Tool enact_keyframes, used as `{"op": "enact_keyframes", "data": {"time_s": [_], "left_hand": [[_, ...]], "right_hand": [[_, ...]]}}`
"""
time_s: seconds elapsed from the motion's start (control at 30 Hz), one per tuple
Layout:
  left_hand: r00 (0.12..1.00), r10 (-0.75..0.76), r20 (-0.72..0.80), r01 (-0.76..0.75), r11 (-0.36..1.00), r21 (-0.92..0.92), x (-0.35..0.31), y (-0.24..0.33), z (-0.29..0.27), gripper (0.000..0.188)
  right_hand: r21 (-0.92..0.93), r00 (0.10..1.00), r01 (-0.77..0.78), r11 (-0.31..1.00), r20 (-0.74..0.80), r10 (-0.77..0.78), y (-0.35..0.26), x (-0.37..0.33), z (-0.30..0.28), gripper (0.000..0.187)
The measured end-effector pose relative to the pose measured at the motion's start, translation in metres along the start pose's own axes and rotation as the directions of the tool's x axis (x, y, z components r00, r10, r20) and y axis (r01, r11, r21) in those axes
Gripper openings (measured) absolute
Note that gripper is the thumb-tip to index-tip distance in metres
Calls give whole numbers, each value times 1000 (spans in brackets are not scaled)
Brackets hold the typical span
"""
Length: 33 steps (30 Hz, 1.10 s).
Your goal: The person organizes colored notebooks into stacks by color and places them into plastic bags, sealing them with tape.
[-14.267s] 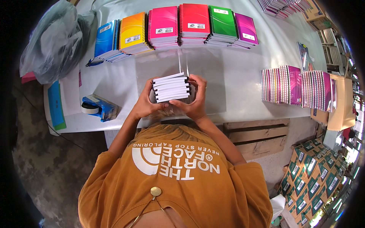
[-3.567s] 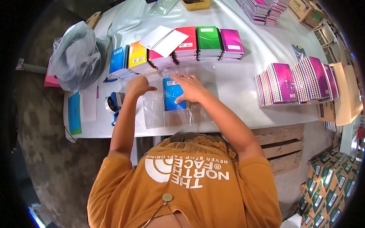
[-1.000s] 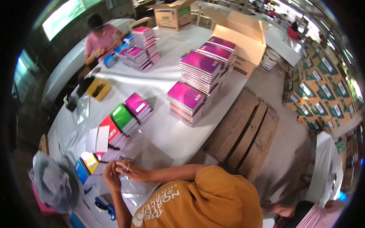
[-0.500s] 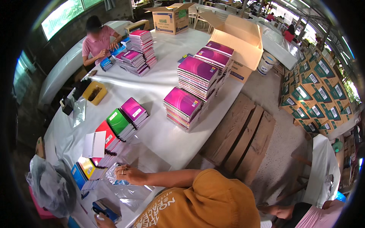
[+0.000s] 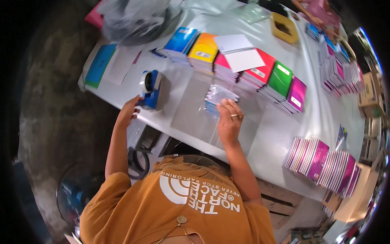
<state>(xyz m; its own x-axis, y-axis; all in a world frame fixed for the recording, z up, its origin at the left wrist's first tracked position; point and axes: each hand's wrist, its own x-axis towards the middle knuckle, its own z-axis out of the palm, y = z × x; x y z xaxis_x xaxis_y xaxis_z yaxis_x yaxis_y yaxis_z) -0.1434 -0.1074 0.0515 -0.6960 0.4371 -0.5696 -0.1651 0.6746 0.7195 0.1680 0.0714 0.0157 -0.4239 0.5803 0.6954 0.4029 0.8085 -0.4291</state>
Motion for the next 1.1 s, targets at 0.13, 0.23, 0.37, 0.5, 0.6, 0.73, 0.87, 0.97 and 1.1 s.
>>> {"op": "enact_keyframes", "data": {"time_s": [0.13,0.23,0.37,0.5,0.6,0.73,0.87,0.97,1.1], "left_hand": [[996,-84,30,81,994,76,-3,8,-3,42],[986,-17,168,14,1000,18,6,1,-3,43],[843,372,389,53,662,-748,-12,-49,-12,38],[950,298,-90,-278,943,182,-12,-90,-11,19],[415,687,-596,-449,725,522,-1,-57,-9,21],[853,504,-136,-503,724,-472,-89,71,100,36],[908,330,257,-210,891,-402,-123,83,206,39],[943,215,254,-155,959,-237,-101,60,213,41],[924,216,315,-132,954,-268,-104,48,210,42]], "right_hand": [[39,999,-24,999,33,23,2,2,-10,16],[29,999,-23,999,33,22,3,2,-9,16],[19,1000,7,1000,16,-7,7,2,-9,16],[40,1000,1,999,18,-2,6,4,-8,17],[65,999,18,998,25,-19,9,3,-12,18],[118,999,8,993,-33,-4,16,2,-7,31],[242,995,-6,970,-100,31,14,-1,-5,43],[185,1000,-14,983,-10,16,13,-3,-12,57],[11,991,-19,1000,132,18,9,-2,-20,55]]}}
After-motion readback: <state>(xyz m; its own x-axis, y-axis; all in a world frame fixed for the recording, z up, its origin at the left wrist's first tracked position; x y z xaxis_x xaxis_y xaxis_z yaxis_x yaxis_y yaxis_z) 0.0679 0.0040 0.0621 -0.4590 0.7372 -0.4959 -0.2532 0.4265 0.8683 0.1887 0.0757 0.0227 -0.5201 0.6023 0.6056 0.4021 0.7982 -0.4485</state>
